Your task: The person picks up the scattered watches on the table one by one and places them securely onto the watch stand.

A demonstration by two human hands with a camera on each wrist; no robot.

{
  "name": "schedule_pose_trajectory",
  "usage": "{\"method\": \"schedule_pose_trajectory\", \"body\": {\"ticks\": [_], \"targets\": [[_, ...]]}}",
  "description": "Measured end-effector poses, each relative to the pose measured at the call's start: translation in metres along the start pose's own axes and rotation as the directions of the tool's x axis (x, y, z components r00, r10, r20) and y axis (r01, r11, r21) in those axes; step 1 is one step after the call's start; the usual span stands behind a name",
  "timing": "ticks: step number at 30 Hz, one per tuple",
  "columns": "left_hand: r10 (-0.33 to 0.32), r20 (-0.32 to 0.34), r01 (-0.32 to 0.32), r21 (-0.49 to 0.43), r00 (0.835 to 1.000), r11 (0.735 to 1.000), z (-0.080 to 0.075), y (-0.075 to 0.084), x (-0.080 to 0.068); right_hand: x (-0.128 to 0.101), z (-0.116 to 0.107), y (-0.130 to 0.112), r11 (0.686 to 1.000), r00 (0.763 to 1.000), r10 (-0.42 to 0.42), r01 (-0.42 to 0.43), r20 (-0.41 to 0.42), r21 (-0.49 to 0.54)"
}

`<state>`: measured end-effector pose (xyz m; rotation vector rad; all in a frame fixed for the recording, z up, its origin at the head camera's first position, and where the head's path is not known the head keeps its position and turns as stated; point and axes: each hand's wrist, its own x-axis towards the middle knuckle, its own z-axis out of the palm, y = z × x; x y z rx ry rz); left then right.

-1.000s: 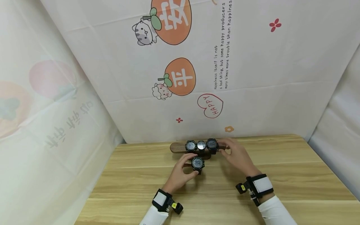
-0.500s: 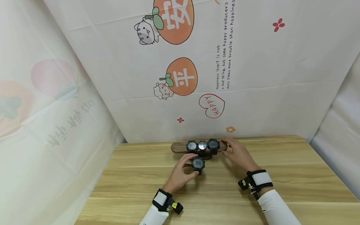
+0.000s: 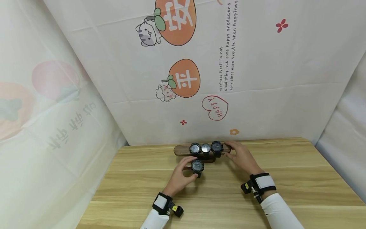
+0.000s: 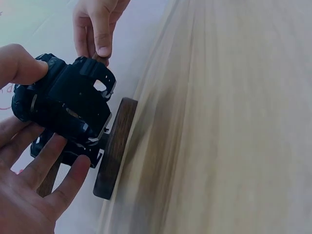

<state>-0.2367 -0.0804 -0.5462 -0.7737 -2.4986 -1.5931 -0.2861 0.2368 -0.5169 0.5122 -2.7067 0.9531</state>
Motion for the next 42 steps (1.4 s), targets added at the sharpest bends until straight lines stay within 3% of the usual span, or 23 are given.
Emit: {"method": "schedule_pose_trajectory", "body": {"ticks": [6, 12, 24, 35, 42], "targets": [[-0.007, -0.021, 0.007, 0.025, 1.000, 1.000, -0.008, -0.005, -0.004, 0.001, 0.000, -0.002, 1.000, 1.000, -0.006, 0.006, 0.000, 0.000], [0.012, -0.040, -0.013, -0.021, 0.999, 1.000, -0.024, -0.010, -0.006, 0.001, -0.001, -0.003, 1.000, 1.000, 0.000, 0.000, 0.007, 0.005], [0.041, -0.142, -0.045, -0.031, 0.989, 0.998, -0.049, -0.023, -0.011, 0.002, -0.001, 0.001, 1.000, 1.000, -0.020, 0.020, 0.006, 0.008], [0.012, -0.145, -0.008, 0.025, 0.989, 1.000, -0.067, -0.027, -0.017, 0.002, 0.000, 0.001, 1.000, 1.000, -0.014, 0.014, 0.008, 0.004], [0.037, -0.177, -0.027, 0.058, 0.983, 0.998, -0.074, -0.030, -0.017, 0.002, -0.002, 0.000, 1.000, 1.000, -0.015, 0.015, 0.003, 0.003]]}}
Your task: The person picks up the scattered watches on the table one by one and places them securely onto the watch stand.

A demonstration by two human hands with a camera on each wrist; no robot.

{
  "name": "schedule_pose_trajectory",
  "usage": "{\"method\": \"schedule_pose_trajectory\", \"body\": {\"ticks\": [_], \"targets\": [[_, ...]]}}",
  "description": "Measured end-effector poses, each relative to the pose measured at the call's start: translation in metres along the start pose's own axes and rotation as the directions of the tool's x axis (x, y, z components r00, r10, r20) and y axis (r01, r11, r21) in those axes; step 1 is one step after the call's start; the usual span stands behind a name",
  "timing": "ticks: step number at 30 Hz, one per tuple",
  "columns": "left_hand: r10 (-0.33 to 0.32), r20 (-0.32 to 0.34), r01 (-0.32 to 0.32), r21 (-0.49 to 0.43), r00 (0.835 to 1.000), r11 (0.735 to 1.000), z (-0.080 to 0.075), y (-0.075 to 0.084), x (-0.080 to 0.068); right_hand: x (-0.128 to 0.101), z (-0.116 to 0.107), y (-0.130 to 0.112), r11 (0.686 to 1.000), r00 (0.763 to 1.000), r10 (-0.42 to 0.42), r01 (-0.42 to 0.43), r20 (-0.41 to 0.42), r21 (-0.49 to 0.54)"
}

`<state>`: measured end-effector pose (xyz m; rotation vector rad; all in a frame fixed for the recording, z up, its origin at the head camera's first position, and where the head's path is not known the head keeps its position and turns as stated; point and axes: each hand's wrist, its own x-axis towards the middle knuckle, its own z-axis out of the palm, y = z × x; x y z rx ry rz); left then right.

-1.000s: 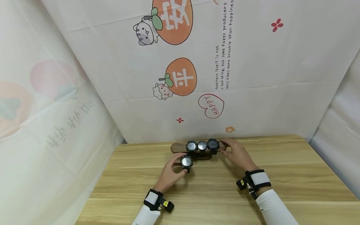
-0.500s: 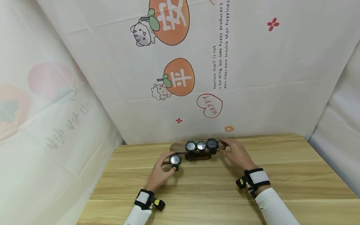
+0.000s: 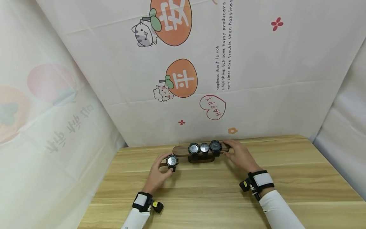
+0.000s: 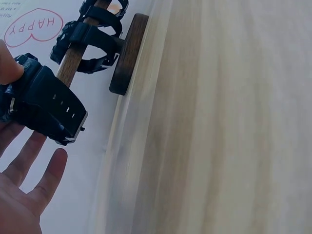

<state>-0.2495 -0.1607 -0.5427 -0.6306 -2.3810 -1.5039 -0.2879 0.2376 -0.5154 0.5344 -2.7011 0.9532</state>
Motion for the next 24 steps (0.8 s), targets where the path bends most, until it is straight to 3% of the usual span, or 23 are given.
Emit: {"method": "schedule_pose_trajectory", "body": {"ticks": [24], "targets": [[-0.048, -0.109, 0.040, -0.070, 0.993, 0.997, 0.004, -0.010, 0.016, -0.001, 0.001, 0.001, 1.000, 1.000, -0.009, 0.009, -0.023, 0.000]]}}
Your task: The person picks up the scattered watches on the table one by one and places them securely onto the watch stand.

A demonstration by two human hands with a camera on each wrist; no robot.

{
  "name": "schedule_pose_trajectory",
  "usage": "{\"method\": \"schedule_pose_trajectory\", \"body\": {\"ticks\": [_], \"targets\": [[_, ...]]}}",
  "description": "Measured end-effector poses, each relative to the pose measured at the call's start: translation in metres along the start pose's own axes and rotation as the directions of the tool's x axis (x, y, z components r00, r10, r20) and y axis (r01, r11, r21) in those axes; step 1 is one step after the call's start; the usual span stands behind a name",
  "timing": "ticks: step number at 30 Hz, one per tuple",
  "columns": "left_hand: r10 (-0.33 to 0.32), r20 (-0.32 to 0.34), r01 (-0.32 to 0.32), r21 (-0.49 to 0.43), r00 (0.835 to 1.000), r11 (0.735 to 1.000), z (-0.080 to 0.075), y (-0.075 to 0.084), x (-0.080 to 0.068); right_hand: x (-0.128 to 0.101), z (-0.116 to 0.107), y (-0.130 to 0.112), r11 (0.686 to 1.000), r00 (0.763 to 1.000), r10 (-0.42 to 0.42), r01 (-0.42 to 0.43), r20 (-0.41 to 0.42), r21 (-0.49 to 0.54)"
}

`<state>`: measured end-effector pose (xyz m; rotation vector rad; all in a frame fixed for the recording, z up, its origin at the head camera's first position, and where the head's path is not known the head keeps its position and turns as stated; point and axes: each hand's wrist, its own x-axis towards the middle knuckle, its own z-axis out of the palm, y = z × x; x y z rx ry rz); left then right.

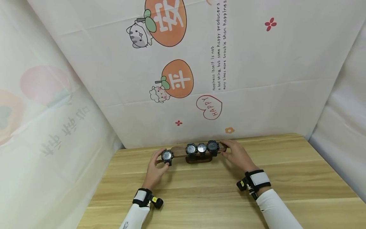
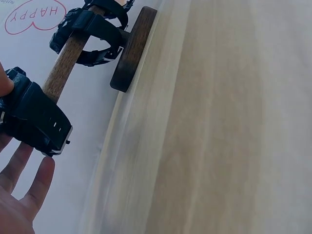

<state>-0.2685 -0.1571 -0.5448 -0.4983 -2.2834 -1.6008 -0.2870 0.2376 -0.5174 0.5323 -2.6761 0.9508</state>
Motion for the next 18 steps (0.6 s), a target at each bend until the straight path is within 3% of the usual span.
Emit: {"method": "schedule_pose_trajectory", "body": {"ticks": [18], "targets": [[-0.030, -0.009, 0.030, -0.020, 0.999, 0.999, 0.014, -0.003, 0.016, 0.000, -0.002, -0.005, 1.000, 1.000, 0.011, -0.011, 0.004, -0.007]]}}
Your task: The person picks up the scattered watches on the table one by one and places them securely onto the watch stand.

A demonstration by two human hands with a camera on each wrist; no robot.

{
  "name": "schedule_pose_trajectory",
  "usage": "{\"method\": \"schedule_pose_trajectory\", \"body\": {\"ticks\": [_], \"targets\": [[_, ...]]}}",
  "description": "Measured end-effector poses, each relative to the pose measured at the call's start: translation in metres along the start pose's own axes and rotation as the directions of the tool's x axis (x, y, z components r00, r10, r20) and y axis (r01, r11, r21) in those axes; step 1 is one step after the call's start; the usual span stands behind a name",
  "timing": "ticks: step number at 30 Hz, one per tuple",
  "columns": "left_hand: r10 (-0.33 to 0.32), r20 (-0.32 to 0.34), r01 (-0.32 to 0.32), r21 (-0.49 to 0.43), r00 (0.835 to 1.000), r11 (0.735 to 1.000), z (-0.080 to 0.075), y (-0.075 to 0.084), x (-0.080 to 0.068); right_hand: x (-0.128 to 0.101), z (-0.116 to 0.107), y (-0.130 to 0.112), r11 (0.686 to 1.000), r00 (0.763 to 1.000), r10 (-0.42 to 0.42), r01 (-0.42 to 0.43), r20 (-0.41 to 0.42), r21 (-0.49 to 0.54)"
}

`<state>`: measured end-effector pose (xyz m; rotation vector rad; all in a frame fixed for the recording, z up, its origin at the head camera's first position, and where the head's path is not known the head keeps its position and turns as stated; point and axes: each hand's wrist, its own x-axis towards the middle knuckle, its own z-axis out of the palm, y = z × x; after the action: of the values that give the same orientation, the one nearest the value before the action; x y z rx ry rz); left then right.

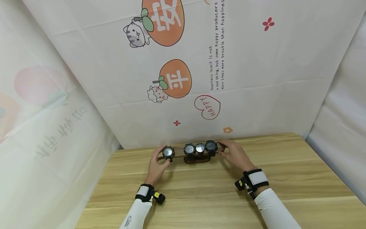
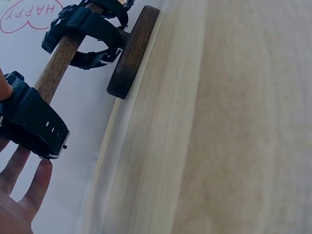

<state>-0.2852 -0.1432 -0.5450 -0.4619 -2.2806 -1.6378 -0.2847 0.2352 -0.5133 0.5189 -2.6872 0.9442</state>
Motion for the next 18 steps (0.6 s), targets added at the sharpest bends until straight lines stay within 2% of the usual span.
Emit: {"method": "schedule_pose_trajectory", "body": {"ticks": [18], "targets": [[-0.001, 0.008, 0.001, 0.028, 1.000, 1.000, 0.0083, -0.0032, 0.0069, 0.0019, 0.0006, 0.0015, 1.000, 1.000, -0.006, 0.007, 0.005, -0.009]]}}
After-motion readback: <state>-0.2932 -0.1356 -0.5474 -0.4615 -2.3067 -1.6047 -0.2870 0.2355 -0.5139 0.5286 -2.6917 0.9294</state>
